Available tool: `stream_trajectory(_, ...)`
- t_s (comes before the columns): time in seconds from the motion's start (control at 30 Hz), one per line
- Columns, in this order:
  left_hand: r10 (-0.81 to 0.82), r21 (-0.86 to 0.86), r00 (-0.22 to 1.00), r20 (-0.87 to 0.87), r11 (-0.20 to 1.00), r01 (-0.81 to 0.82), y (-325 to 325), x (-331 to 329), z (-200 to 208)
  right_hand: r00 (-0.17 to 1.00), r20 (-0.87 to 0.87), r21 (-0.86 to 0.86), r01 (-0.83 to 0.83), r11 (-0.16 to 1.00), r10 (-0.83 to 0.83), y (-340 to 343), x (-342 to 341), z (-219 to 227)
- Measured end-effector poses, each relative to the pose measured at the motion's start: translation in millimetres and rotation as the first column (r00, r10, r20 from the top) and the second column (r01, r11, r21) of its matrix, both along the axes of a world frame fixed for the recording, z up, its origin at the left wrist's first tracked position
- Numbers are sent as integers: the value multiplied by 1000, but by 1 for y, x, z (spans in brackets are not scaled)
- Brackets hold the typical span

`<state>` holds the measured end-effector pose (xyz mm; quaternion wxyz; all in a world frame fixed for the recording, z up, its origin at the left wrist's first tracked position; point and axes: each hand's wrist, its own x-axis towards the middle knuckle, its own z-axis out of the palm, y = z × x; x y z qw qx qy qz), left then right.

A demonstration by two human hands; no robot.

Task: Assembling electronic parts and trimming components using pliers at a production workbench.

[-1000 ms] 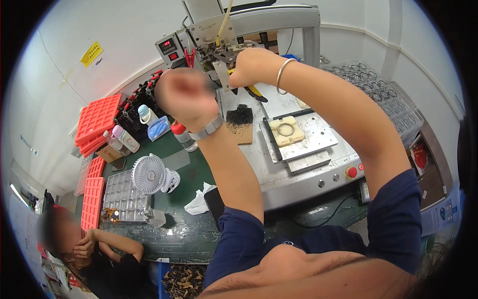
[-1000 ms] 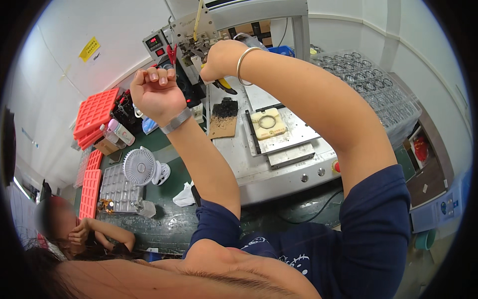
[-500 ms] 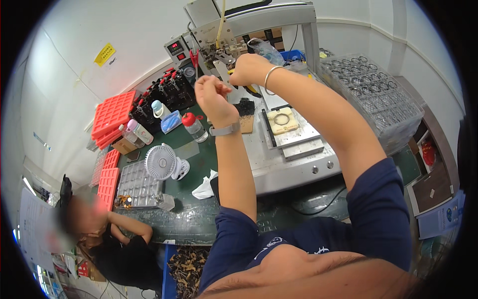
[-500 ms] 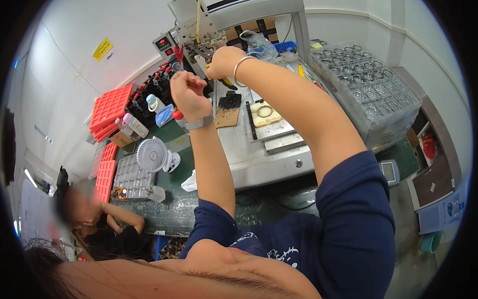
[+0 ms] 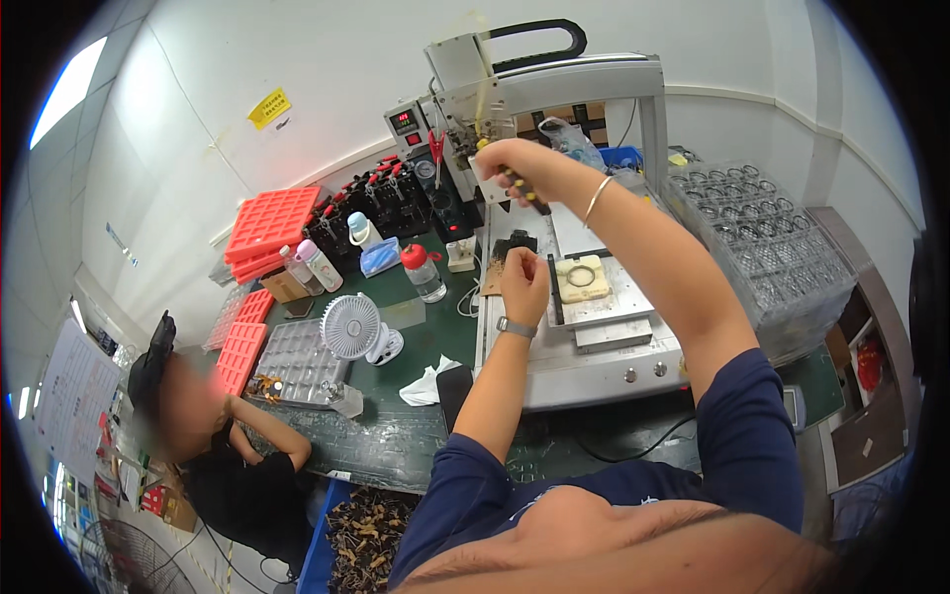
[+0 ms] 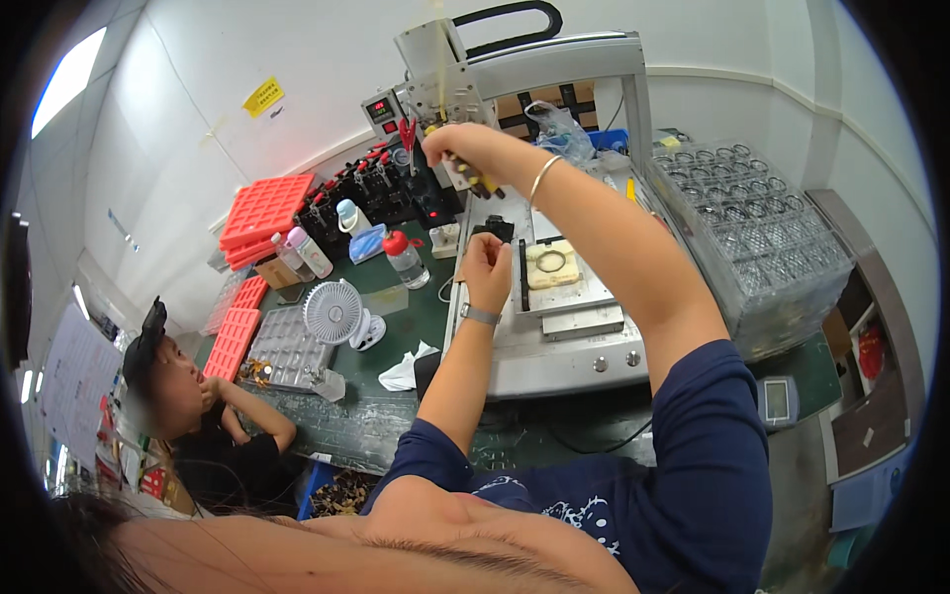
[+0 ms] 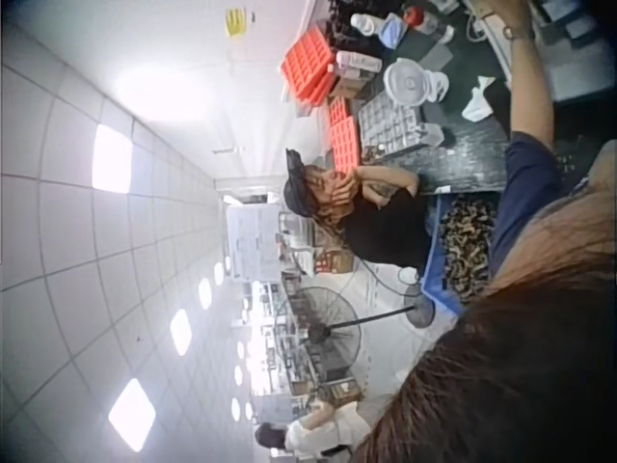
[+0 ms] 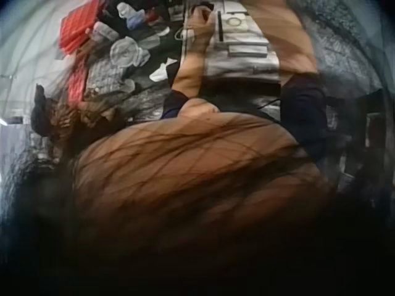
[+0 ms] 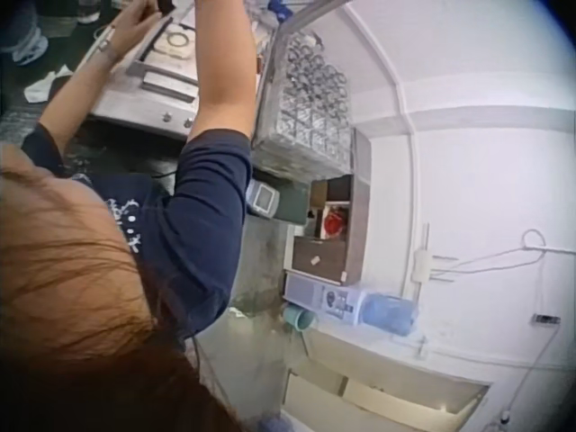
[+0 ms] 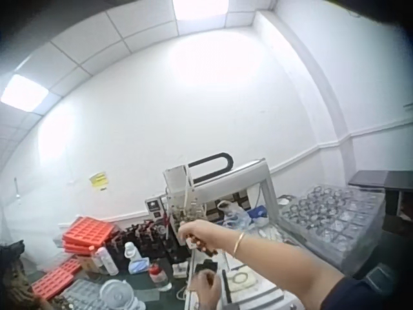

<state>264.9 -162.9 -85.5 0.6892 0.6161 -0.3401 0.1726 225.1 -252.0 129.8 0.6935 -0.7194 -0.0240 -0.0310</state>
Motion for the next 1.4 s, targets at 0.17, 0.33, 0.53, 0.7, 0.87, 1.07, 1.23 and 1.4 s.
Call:
stream_trajectory(0.17,86,-21,994,69,996,-85,5,-4,2,999,44,-103,27,994,-23,-36,36,-49)
stream_trajectory(0.33,348,-175,825,446,938,-301,14,18,96,866,-494,209,33,977,76,-71,12,-72)
stream_trajectory(0.53,370,115,597,712,778,-618,-24,62,237,926,-363,452,79,888,102,-72,26,-57)
stream_trajectory(0.7,305,409,756,579,694,-592,-34,90,278,988,-147,125,70,990,-51,-31,27,-26)
stream_trajectory(0.87,335,450,782,525,671,-589,-17,111,291,991,19,-537,124,834,-135,-21,30,-35)
stream_trajectory(1.07,466,426,697,545,563,-708,-14,117,292,882,-453,316,22,949,131,-65,16,-49)
stream_trajectory(1.23,514,443,628,584,446,-777,-24,110,293,955,-293,390,67,919,54,-55,31,-36)
stream_trajectory(1.4,500,495,609,616,355,-793,-13,96,298,980,-96,-64,167,984,-173,-28,43,-23)
